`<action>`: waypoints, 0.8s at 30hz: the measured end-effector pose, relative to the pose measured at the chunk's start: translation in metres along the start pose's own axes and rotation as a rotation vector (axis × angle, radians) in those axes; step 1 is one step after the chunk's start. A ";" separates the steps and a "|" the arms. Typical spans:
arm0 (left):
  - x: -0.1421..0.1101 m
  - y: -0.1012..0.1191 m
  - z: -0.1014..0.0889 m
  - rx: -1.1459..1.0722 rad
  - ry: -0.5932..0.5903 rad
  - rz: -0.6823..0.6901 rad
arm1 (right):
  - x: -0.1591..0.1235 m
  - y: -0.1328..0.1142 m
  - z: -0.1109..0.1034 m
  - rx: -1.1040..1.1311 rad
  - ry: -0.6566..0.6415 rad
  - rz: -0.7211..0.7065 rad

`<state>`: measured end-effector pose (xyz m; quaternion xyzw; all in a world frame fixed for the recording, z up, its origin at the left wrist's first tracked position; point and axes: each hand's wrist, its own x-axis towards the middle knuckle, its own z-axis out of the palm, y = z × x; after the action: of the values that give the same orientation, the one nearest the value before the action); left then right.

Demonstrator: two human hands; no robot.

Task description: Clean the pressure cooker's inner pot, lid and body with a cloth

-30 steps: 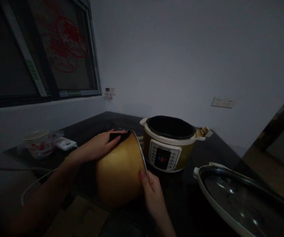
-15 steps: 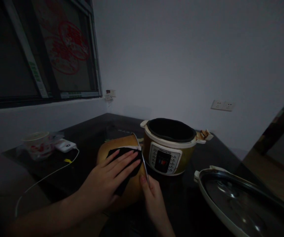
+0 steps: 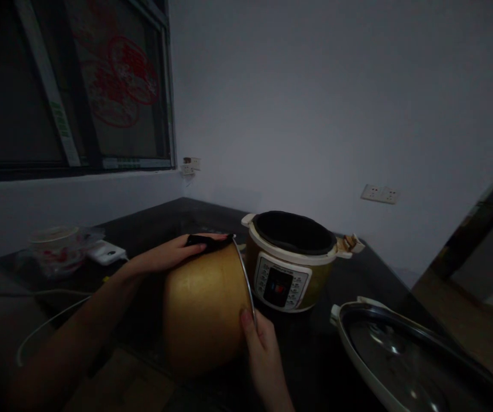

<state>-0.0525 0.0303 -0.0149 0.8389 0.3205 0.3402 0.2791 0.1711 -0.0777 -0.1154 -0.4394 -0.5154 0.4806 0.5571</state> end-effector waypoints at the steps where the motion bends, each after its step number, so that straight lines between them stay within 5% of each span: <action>1: 0.001 -0.006 0.001 -0.027 0.027 -0.023 | 0.000 0.001 -0.001 -0.008 -0.007 -0.004; 7: 0.004 -0.055 0.005 -0.362 0.124 -0.443 | -0.003 0.009 -0.008 -0.049 0.077 0.029; 12: 0.006 -0.071 0.008 -0.392 0.094 -0.511 | -0.005 0.017 -0.010 -0.044 0.108 0.056; 15: 0.008 -0.056 0.003 -0.385 0.099 -0.452 | -0.004 0.023 -0.015 -0.057 0.131 0.066; 17: 0.007 -0.036 -0.001 -0.310 0.059 -0.290 | -0.004 0.024 -0.018 -0.066 0.096 0.073; 20: 0.001 0.002 0.000 -0.004 -0.074 -0.010 | -0.004 0.019 -0.016 -0.080 0.100 0.080; 24: -0.015 0.046 0.021 0.477 -0.073 0.067 | -0.005 0.009 -0.007 -0.056 0.071 0.070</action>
<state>-0.0291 -0.0150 -0.0018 0.9029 0.3535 0.2333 0.0732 0.1777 -0.0809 -0.1257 -0.4894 -0.4931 0.4691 0.5453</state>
